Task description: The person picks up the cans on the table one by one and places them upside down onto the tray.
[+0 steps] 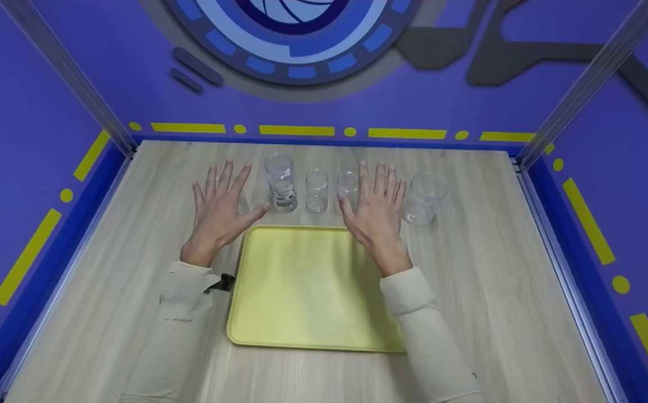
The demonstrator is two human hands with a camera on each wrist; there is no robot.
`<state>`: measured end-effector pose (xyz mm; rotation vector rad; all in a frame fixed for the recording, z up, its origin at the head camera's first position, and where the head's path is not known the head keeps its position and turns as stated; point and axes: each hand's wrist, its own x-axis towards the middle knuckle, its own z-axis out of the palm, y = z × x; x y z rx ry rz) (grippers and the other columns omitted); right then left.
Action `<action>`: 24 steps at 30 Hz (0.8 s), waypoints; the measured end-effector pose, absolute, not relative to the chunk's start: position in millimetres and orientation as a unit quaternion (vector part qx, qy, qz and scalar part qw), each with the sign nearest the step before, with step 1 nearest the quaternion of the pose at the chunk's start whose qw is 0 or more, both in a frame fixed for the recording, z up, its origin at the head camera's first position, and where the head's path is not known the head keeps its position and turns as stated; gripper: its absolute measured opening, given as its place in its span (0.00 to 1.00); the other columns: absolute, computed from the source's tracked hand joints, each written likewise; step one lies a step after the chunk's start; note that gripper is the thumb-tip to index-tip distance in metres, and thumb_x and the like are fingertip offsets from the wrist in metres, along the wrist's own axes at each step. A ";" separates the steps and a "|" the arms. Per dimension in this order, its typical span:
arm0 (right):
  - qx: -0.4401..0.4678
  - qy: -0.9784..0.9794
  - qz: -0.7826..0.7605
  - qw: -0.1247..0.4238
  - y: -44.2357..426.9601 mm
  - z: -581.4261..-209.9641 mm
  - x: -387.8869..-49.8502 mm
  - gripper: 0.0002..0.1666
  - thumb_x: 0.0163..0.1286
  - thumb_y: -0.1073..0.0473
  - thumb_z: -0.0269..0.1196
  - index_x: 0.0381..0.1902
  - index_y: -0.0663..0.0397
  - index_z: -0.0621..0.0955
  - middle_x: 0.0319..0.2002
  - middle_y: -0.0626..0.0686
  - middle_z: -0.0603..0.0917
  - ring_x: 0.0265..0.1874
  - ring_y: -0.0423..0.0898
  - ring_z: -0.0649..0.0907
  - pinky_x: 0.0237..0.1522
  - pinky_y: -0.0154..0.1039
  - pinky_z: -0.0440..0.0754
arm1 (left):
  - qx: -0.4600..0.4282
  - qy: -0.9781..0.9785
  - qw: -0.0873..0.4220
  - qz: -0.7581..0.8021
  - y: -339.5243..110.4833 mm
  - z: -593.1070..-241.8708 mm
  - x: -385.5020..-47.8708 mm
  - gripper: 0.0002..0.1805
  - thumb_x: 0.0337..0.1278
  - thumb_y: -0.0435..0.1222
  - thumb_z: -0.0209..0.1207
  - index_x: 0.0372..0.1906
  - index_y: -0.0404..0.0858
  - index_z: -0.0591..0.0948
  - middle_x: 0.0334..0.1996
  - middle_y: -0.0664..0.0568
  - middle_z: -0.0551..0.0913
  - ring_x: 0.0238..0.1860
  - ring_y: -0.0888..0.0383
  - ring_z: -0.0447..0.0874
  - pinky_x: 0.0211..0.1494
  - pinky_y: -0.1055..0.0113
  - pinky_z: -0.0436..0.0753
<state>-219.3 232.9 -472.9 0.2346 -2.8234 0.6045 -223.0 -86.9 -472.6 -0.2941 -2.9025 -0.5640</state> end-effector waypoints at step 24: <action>0.063 -0.966 0.198 0.154 271.0 -486.0 -197.0 0.47 0.79 0.39 0.57 0.82 0.63 0.61 0.78 0.75 0.58 0.78 0.74 0.52 0.75 0.75 0.44 | -0.097 -0.976 0.081 -0.180 -84.2 -470.5 -225.8 0.53 0.64 0.70 0.56 0.87 0.51 0.56 0.86 0.41 0.44 0.84 0.36 0.30 0.76 0.25 0.32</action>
